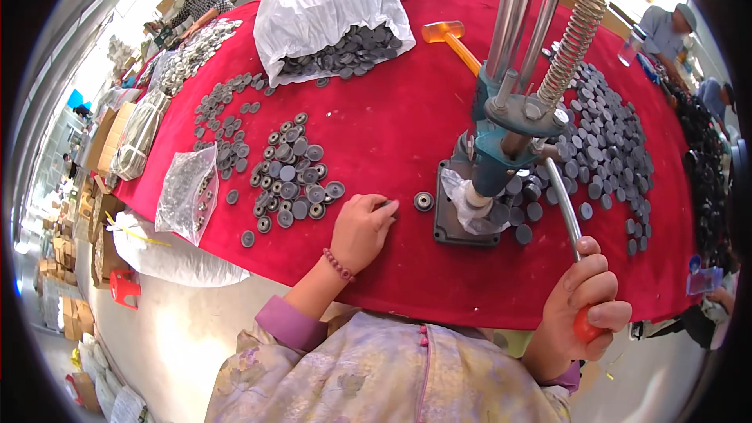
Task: Using a manual hand-press to assemble small circular plastic or rubber components on a workbench.
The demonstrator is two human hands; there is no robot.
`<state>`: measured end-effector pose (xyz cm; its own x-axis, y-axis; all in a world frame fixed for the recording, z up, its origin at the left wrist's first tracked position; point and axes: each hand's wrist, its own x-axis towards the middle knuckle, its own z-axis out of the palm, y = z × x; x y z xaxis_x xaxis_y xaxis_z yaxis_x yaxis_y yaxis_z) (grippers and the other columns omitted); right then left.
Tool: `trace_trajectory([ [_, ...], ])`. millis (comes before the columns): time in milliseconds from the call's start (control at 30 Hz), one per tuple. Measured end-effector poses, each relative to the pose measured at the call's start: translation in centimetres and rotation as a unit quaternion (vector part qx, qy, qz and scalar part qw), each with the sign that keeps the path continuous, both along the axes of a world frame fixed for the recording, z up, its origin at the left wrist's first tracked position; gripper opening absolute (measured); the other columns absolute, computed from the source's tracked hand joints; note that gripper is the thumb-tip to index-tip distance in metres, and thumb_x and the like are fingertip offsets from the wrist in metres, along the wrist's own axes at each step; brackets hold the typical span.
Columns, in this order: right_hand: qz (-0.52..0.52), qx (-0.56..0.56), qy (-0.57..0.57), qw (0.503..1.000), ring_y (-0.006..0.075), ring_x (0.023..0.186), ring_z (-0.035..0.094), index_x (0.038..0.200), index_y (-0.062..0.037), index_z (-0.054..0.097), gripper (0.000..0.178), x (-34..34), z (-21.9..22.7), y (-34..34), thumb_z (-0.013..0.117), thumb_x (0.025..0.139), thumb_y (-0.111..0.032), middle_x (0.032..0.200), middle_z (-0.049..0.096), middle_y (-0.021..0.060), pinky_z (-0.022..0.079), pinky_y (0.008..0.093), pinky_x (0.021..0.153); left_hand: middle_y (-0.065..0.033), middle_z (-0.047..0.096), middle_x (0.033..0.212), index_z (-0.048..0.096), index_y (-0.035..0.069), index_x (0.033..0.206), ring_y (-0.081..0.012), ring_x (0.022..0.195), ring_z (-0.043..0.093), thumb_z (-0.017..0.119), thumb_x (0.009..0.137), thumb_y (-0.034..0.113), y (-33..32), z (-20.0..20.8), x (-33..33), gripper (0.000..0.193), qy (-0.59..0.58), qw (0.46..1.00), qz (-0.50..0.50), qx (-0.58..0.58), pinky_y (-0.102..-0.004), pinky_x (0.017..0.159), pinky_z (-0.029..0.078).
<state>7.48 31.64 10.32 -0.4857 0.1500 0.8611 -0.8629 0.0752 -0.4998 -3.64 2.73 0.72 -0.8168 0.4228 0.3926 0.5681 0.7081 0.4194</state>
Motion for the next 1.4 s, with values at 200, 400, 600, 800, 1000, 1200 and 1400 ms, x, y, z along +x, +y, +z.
trace_trajectory([
  [200, 0.008, 0.003, -0.007, 1.0, 0.0204, 0.068, 0.049, 0.093, -0.0197, 0.049, 0.026, 0.0, 0.3, -0.2, 0.042, 0.102, -0.043, 0.072, 0.049, 0.0023, 0.037, 0.0543, 0.095, -0.0127, 0.069, 0.105, 0.071, 0.006, 0.112, -0.0296, 0.098, 0.064, 0.074, 0.08, 0.009, 3.8, -0.2, -2.4, 0.032, -0.031, 0.994, -0.03, 0.102, -0.0373, 0.086, 0.052],
  [400, 0.014, 0.0, -0.023, 1.0, 0.0218, 0.07, 0.048, 0.092, -0.0182, 0.05, 0.026, 0.2, 0.4, -0.5, 0.043, 0.101, -0.042, 0.071, 0.047, 0.0032, 0.035, 0.0541, 0.093, -0.0114, 0.069, 0.103, 0.073, 0.006, 0.103, -0.0283, 0.097, 0.065, 0.074, 0.081, 0.009, 3.6, -1.2, -2.6, 0.022, -0.026, 0.996, -0.026, 0.086, -0.0374, 0.084, 0.053],
  [600, -0.016, -0.041, -0.003, 0.999, 0.0223, 0.067, 0.051, 0.091, -0.0173, 0.05, 0.016, 0.3, 0.3, -0.7, 0.047, 0.099, -0.031, 0.073, 0.052, 0.0037, 0.039, 0.0549, 0.092, -0.0098, 0.069, 0.099, 0.072, 0.007, 0.1, -0.0299, 0.091, 0.064, 0.073, 0.08, 0.01, 4.6, -1.5, -3.8, 0.02, 0.034, 0.992, -0.098, 0.073, -0.0415, 0.079, 0.053],
  [800, 0.074, 0.026, -0.018, 0.997, 0.0276, 0.075, 0.058, 0.086, -0.0053, 0.059, 0.005, -0.3, 1.4, 0.8, 0.055, 0.088, -0.008, 0.078, 0.054, 0.0059, 0.039, 0.0558, 0.098, -0.0121, 0.068, 0.1, 0.071, 0.005, 0.099, -0.0312, 0.092, 0.064, 0.072, 0.078, 0.006, 3.6, -1.4, -3.2, 0.021, 0.037, 0.994, -0.094, 0.048, -0.0407, 0.08, 0.054],
  [1000, 0.092, -0.012, 0.016, 0.996, 0.0263, 0.074, 0.054, 0.091, -0.0038, 0.061, 0.012, 0.2, 0.9, 1.2, 0.05, 0.089, -0.008, 0.078, 0.052, 0.0053, 0.036, 0.0551, 0.1, -0.0147, 0.067, 0.104, 0.07, 0.002, 0.1, -0.0333, 0.094, 0.063, 0.075, 0.075, 0.006, 4.2, -0.9, -2.6, 0.026, 0.054, 0.994, -0.098, -0.017, -0.0417, 0.082, 0.053],
  [1200, 0.079, -0.023, 0.048, 0.995, 0.0276, 0.075, 0.054, 0.094, -0.0031, 0.061, 0.028, -0.1, 0.2, 0.8, 0.05, 0.097, -0.029, 0.08, 0.051, 0.0059, 0.036, 0.0553, 0.1, -0.0139, 0.068, 0.104, 0.071, 0.001, 0.1, -0.0327, 0.093, 0.063, 0.076, 0.073, 0.007, 4.7, -0.9, -2.5, 0.028, 0.073, 0.992, -0.102, -0.035, -0.0421, 0.084, 0.051],
  [1400, 0.094, 0.109, -0.006, 0.99, 0.0306, 0.084, 0.059, 0.102, -0.002, 0.061, 0.042, -2.4, 4.6, 2.7, 0.055, 0.093, -0.042, 0.09, 0.06, 0.012, 0.042, 0.0504, 0.094, -0.0119, 0.068, 0.102, 0.072, 0.003, 0.097, -0.0304, 0.093, 0.063, 0.076, 0.074, 0.009, 3.7, -0.6, -3.2, 0.025, 0.054, 0.993, -0.107, -0.009, -0.0415, 0.085, 0.05],
])
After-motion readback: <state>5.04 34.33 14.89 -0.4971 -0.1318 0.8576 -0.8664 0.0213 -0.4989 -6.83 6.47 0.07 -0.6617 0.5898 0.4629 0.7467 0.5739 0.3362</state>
